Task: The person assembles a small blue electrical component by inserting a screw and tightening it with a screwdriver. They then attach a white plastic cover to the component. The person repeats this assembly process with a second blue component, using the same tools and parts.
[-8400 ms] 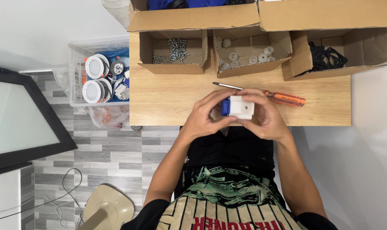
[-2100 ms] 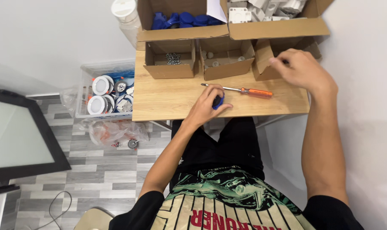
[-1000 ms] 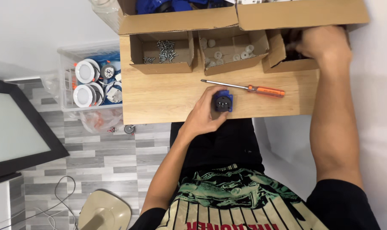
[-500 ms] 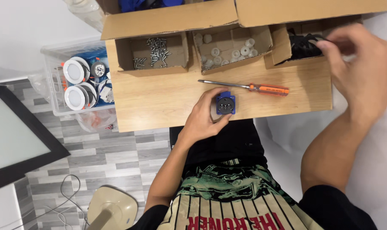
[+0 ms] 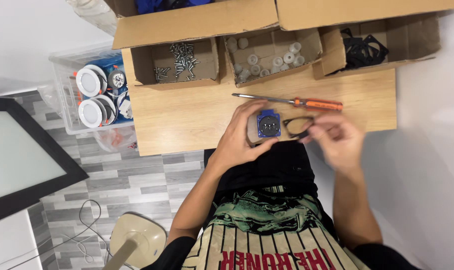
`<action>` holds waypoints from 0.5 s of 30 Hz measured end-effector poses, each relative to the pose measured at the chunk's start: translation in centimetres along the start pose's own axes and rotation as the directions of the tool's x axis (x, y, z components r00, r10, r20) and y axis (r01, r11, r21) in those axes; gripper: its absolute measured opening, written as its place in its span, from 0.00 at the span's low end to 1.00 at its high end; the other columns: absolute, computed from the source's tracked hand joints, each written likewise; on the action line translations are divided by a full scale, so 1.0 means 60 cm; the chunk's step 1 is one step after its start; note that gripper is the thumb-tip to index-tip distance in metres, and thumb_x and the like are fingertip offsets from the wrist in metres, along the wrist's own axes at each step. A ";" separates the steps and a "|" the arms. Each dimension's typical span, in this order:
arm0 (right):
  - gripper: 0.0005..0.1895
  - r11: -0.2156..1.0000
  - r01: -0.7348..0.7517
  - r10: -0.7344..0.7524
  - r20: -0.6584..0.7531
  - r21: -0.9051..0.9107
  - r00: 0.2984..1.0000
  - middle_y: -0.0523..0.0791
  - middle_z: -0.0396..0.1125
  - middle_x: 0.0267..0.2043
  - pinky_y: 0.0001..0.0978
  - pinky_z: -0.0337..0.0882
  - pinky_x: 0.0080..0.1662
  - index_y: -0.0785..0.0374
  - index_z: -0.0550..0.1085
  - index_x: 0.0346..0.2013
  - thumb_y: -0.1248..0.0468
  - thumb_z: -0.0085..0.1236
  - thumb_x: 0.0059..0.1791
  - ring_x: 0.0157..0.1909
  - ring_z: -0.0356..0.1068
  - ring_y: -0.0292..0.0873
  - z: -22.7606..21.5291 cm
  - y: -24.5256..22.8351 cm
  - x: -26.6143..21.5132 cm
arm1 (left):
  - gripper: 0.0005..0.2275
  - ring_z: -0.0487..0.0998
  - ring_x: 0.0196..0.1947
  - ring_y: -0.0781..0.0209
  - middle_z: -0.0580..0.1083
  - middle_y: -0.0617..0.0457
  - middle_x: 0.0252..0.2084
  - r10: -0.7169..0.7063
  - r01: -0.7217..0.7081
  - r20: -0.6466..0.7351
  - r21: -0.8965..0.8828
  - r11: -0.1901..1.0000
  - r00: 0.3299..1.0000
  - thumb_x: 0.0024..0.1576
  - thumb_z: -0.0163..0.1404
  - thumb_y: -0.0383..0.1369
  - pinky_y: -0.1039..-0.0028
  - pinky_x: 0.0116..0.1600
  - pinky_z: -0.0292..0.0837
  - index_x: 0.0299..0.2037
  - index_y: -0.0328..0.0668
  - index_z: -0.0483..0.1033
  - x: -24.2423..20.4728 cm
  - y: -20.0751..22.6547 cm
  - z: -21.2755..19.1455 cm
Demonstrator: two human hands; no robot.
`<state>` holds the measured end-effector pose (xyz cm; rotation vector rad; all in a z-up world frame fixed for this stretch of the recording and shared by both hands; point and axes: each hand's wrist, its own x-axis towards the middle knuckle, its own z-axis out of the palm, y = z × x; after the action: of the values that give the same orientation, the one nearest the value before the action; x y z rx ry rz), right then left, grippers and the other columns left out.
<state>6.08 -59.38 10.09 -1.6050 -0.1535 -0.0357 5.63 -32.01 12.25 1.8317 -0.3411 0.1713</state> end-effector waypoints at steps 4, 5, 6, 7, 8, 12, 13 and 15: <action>0.06 0.976 0.077 -0.096 0.089 0.205 0.991 0.60 0.76 0.42 0.42 0.85 0.39 0.73 0.73 0.48 0.78 0.57 0.56 0.37 0.83 0.52 0.058 -0.015 -0.024 | 0.30 0.80 0.53 0.46 0.79 0.46 0.55 0.145 -0.159 -0.226 -0.044 0.986 0.963 0.49 0.75 0.35 0.61 0.57 0.78 0.60 0.35 0.76 -0.014 0.009 -0.008; 0.04 0.969 0.092 -0.114 0.085 0.231 0.990 0.61 0.76 0.42 0.42 0.85 0.39 0.75 0.73 0.46 0.78 0.56 0.56 0.36 0.83 0.52 0.070 -0.030 -0.023 | 0.29 0.81 0.45 0.49 0.81 0.47 0.49 0.174 -0.186 -0.279 -0.020 0.982 0.945 0.46 0.76 0.35 0.66 0.48 0.79 0.55 0.34 0.79 -0.021 0.012 -0.012; 0.04 0.968 0.089 -0.112 0.087 0.233 0.990 0.61 0.76 0.42 0.42 0.85 0.39 0.75 0.73 0.46 0.78 0.56 0.56 0.36 0.83 0.52 0.073 -0.026 -0.026 | 0.29 0.81 0.45 0.49 0.81 0.47 0.49 0.171 -0.183 -0.280 -0.018 0.983 0.945 0.46 0.76 0.35 0.66 0.48 0.79 0.55 0.34 0.79 -0.020 0.027 -0.016; 0.04 0.960 0.112 -0.139 0.091 0.258 0.986 0.63 0.75 0.42 0.41 0.85 0.40 0.76 0.74 0.44 0.78 0.57 0.55 0.37 0.83 0.53 0.076 -0.022 -0.029 | 0.24 0.83 0.45 0.47 0.82 0.46 0.48 0.187 -0.212 -0.250 -0.076 0.974 0.950 0.48 0.75 0.35 0.62 0.49 0.81 0.51 0.35 0.81 -0.021 0.042 -0.019; 0.04 0.950 0.134 -0.167 0.094 0.282 0.981 0.64 0.75 0.42 0.40 0.85 0.40 0.77 0.75 0.43 0.77 0.59 0.54 0.37 0.83 0.54 0.079 -0.018 -0.033 | 0.19 0.85 0.44 0.45 0.82 0.45 0.47 0.205 -0.238 -0.221 -0.135 0.962 0.954 0.50 0.73 0.34 0.58 0.49 0.83 0.48 0.35 0.84 -0.020 0.058 -0.022; 0.05 0.953 0.159 -0.189 0.097 0.259 0.977 0.66 0.75 0.41 0.41 0.86 0.38 0.79 0.76 0.39 0.80 0.63 0.50 0.36 0.84 0.55 0.082 -0.013 -0.030 | 0.10 0.86 0.37 0.48 0.83 0.44 0.43 0.335 -0.372 -0.235 -0.134 0.918 0.912 0.54 0.69 0.26 0.59 0.43 0.84 0.44 0.36 0.87 -0.024 0.054 -0.008; 0.04 0.952 0.170 -0.204 0.112 0.255 0.973 0.66 0.76 0.43 0.39 0.86 0.39 0.79 0.77 0.40 0.80 0.61 0.51 0.38 0.84 0.54 0.084 -0.016 -0.026 | 0.07 0.85 0.34 0.50 0.83 0.45 0.42 0.332 -0.372 -0.261 -0.121 0.920 0.906 0.55 0.66 0.22 0.63 0.40 0.84 0.42 0.37 0.88 -0.027 0.054 -0.004; 0.04 0.950 0.182 -0.220 0.129 0.252 0.967 0.66 0.76 0.45 0.38 0.86 0.40 0.78 0.78 0.41 0.79 0.60 0.52 0.40 0.84 0.53 0.087 -0.027 -0.016 | 0.06 0.84 0.31 0.51 0.84 0.46 0.41 0.331 -0.373 -0.288 -0.105 0.922 0.899 0.57 0.63 0.19 0.66 0.37 0.83 0.40 0.38 0.89 -0.022 0.060 -0.005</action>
<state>4.58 -54.18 11.37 -1.3460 -0.4287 -0.0479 3.26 -32.46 15.23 1.5525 -0.4827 0.6209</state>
